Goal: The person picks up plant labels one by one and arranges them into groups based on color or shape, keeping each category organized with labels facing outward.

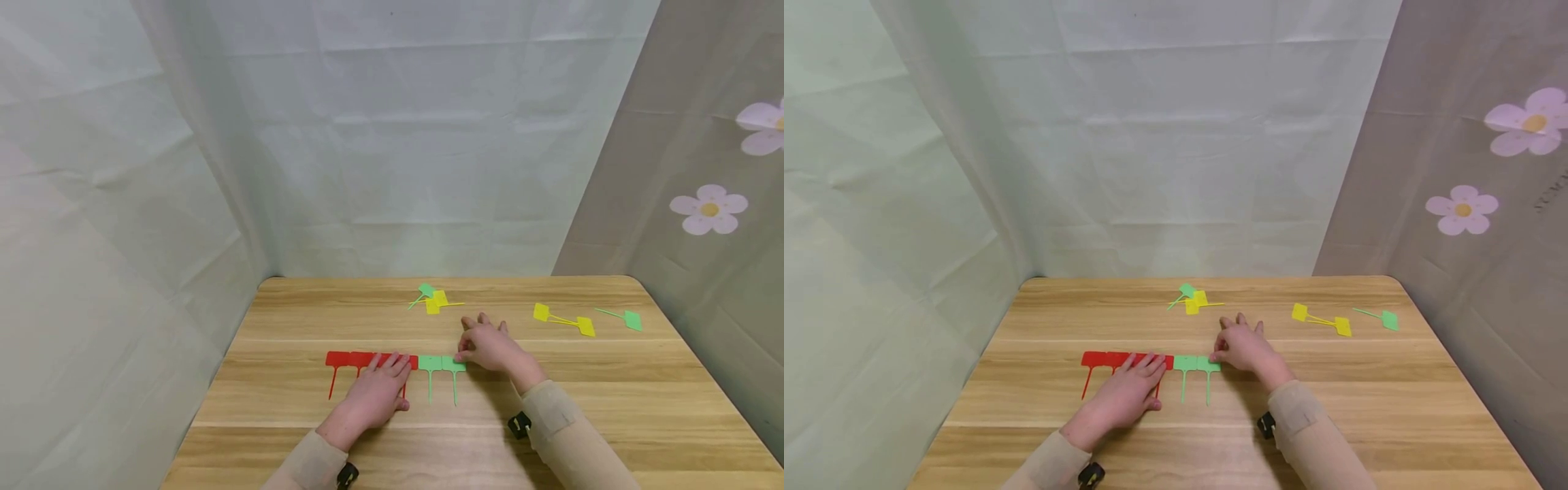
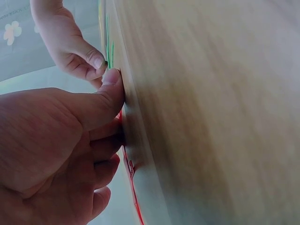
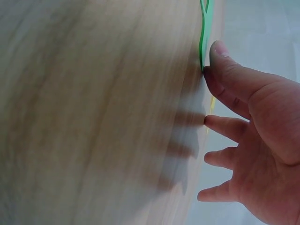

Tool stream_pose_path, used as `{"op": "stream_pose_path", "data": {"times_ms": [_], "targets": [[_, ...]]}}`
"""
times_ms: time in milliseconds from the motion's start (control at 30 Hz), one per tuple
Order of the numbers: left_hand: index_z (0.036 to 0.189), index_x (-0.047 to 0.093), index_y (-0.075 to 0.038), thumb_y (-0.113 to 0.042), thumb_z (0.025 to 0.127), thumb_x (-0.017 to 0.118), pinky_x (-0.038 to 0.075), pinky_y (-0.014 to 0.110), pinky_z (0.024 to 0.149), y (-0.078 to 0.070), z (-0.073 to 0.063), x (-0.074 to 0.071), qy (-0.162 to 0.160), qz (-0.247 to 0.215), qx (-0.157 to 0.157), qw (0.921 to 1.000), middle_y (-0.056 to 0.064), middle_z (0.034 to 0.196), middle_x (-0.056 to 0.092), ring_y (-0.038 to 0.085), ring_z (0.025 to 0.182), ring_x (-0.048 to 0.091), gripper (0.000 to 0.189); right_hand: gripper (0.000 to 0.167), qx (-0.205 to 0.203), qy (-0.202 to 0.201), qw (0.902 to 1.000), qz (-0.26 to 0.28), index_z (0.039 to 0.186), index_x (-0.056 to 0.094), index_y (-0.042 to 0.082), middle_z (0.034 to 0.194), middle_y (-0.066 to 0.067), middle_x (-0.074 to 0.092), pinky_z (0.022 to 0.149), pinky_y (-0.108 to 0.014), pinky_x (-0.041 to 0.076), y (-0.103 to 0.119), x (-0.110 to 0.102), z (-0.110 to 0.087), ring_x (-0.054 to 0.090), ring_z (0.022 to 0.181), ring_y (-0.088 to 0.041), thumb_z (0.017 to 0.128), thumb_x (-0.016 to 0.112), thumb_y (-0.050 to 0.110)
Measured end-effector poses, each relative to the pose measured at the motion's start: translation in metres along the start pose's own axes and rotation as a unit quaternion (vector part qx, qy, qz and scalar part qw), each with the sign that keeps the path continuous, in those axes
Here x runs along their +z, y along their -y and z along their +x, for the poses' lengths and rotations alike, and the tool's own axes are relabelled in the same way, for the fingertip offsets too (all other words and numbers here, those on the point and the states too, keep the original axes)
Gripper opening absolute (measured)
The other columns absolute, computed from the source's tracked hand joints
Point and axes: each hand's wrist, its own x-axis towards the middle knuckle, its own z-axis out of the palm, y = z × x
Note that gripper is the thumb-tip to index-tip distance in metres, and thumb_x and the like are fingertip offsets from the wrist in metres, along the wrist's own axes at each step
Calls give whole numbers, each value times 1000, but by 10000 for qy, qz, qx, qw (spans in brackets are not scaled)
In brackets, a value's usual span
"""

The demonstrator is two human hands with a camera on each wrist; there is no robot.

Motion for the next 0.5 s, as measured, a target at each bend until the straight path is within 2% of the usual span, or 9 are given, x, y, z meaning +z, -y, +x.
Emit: {"op": "stream_pose_path", "data": {"times_ms": [267, 367, 433, 500], "targets": [[159, 53, -9, -44, 98, 77, 24, 53, 129, 1, 1, -3, 32, -33, -15, 10000, 6, 168, 43, 27, 158, 35, 75, 19, 110, 4, 9999, -90, 82, 71, 25, 164, -25, 42, 112, -89, 9, 3, -3, 7, 16, 154, -63, 96, 81, 36], [160, 52, -9, -45, 98, 76, 23, 53, 129, 1, 1, -4, 110, -60, -49, 9999, 6, 169, 43, 27, 158, 34, 76, 16, 155, -179, 9995, -230, 86, 75, 24, 148, -20, 62, 115, -86, 15, 8, -8, 15, 26, 152, -62, 98, 80, 35], [160, 51, -9, -45, 98, 76, 24, 53, 129, 1, 1, -4, 136, -67, -48, 9999, 6, 169, 43, 27, 158, 34, 76, 15, 192, -371, 9987, -296, 90, 76, 22, 127, -12, 74, 118, -79, 25, 14, -11, 24, 43, 146, -56, 99, 79, 34], [160, 51, -10, -46, 98, 75, 24, 53, 129, 0, 1, -3, 146, -61, -42, 9999, 5, 169, 43, 27, 158, 34, 76, 15, 293, -541, 9978, -238, 98, 77, 19, 112, -4, 77, 113, -69, 40, 20, -14, 33, 61, 130, -46, 101, 77, 33]]}}
